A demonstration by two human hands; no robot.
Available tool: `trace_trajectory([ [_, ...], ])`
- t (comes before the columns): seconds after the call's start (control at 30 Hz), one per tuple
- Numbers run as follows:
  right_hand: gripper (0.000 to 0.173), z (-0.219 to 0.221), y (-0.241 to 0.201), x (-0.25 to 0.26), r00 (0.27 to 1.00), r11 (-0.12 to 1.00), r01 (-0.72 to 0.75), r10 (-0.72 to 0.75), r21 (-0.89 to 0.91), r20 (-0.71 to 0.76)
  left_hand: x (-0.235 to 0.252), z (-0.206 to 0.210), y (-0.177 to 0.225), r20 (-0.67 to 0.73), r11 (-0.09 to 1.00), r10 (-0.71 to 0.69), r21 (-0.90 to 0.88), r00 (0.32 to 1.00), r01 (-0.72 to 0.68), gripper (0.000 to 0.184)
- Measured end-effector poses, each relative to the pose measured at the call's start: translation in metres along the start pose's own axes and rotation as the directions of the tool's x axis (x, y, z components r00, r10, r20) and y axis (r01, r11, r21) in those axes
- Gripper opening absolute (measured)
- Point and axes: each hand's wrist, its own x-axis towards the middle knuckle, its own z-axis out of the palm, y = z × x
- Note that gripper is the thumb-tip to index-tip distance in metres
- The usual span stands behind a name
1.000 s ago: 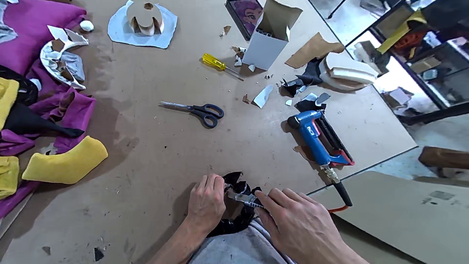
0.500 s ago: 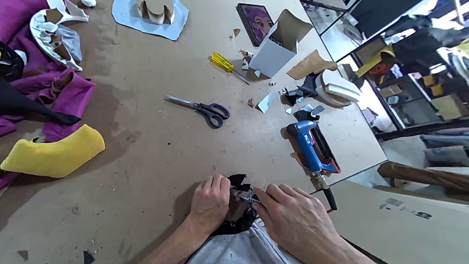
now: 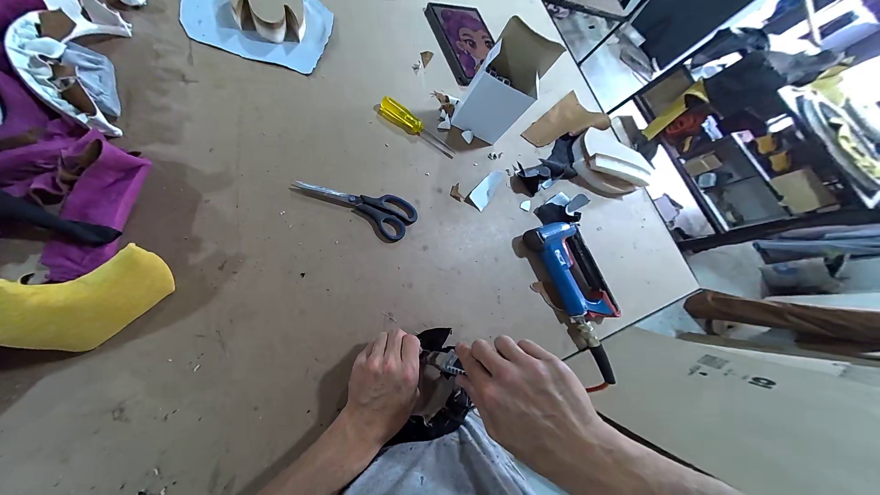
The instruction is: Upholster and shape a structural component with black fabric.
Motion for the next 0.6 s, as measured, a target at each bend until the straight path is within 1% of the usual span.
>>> trace_trajectory([
  [0.1,0.036,-0.004,0.009,-0.001,1.000,1.000,0.004,-0.004,0.016,-0.010,0.000,0.000,-0.001,-0.010,1.000,-0.023,0.004,1.000,0.023,0.016],
  [0.23,0.034,0.001,-0.001,0.002,1.000,1.000,-0.006,0.006,-0.005,-0.004,0.000,0.001,0.001,-0.017,0.999,-0.033,0.000,0.999,0.033,0.015],
  [0.3,0.033,0.000,0.005,0.001,1.000,1.000,-0.010,0.010,0.015,-0.003,0.000,0.001,0.001,-0.012,0.998,-0.062,-0.005,0.998,0.062,0.013],
  [0.37,0.035,-0.006,0.016,-0.004,1.000,1.000,-0.015,0.015,0.019,0.015,-0.001,0.002,0.000,-0.005,0.996,-0.090,-0.011,0.996,0.090,0.016],
  [0.47,0.037,-0.017,0.037,-0.005,0.999,0.999,-0.022,0.021,0.035,0.034,0.001,0.007,-0.002,-0.011,0.995,-0.092,-0.030,0.996,0.092,0.025],
  [0.6,0.042,-0.025,0.058,-0.014,0.996,0.992,-0.092,0.092,0.086,-0.003,0.000,0.008,-0.006,-0.015,0.993,-0.057,-0.108,0.998,0.055,0.031],
])
